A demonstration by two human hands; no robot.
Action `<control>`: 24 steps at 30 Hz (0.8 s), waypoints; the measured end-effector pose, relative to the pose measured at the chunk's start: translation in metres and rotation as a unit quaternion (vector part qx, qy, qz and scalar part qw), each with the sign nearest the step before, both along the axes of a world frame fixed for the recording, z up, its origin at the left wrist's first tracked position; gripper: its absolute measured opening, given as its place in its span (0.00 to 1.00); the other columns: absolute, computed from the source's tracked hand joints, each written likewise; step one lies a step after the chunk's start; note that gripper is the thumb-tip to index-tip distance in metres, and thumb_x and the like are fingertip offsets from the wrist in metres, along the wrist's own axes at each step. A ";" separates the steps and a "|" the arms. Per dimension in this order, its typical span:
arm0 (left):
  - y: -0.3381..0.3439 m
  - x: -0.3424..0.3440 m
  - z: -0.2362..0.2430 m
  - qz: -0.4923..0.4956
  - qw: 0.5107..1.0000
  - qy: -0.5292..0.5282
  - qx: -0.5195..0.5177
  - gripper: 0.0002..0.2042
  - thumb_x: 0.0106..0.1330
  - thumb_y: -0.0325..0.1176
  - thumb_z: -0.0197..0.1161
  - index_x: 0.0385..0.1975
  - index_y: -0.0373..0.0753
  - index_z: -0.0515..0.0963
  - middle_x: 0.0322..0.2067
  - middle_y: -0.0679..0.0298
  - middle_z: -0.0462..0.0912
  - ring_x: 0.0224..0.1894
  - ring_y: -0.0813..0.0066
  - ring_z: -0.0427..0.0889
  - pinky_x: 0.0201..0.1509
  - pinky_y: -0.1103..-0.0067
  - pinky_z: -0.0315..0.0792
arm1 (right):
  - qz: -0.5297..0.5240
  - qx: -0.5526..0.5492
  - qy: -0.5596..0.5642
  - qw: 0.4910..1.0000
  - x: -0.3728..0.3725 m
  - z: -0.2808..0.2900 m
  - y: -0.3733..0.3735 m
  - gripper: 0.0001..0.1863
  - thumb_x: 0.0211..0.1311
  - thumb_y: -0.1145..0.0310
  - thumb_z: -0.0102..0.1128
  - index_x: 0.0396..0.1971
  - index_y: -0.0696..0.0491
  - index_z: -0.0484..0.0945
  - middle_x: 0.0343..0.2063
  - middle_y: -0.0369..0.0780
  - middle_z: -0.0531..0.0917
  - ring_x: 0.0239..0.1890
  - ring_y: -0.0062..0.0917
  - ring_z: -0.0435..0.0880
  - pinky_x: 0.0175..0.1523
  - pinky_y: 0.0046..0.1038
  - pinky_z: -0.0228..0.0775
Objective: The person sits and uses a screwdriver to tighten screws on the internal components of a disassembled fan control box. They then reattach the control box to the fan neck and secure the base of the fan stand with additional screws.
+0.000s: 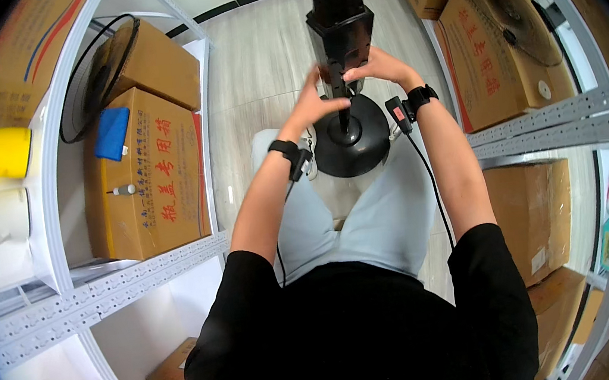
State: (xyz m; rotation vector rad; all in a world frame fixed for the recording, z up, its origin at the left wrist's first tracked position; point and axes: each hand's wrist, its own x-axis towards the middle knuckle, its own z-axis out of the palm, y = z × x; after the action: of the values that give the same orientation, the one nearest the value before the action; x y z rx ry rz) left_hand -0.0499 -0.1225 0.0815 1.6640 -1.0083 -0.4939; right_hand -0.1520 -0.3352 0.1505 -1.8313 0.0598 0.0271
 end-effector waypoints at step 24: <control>-0.007 0.077 -0.019 0.004 1.000 -0.006 0.009 0.28 0.46 0.29 0.77 0.48 0.33 0.72 0.46 0.52 0.83 0.52 0.57 0.82 0.56 0.69 0.74 | -0.095 0.004 -0.037 0.995 0.061 -0.008 0.028 0.22 0.52 0.68 0.76 0.47 0.54 0.79 0.40 0.33 0.84 0.43 0.18 0.80 0.50 0.26 0.74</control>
State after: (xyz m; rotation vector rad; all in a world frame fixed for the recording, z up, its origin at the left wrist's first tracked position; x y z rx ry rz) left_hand 0.0267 -0.1300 0.0628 1.6884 -1.0075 -0.4907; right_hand -0.0912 -0.3076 0.1427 -1.8092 0.1810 -0.1726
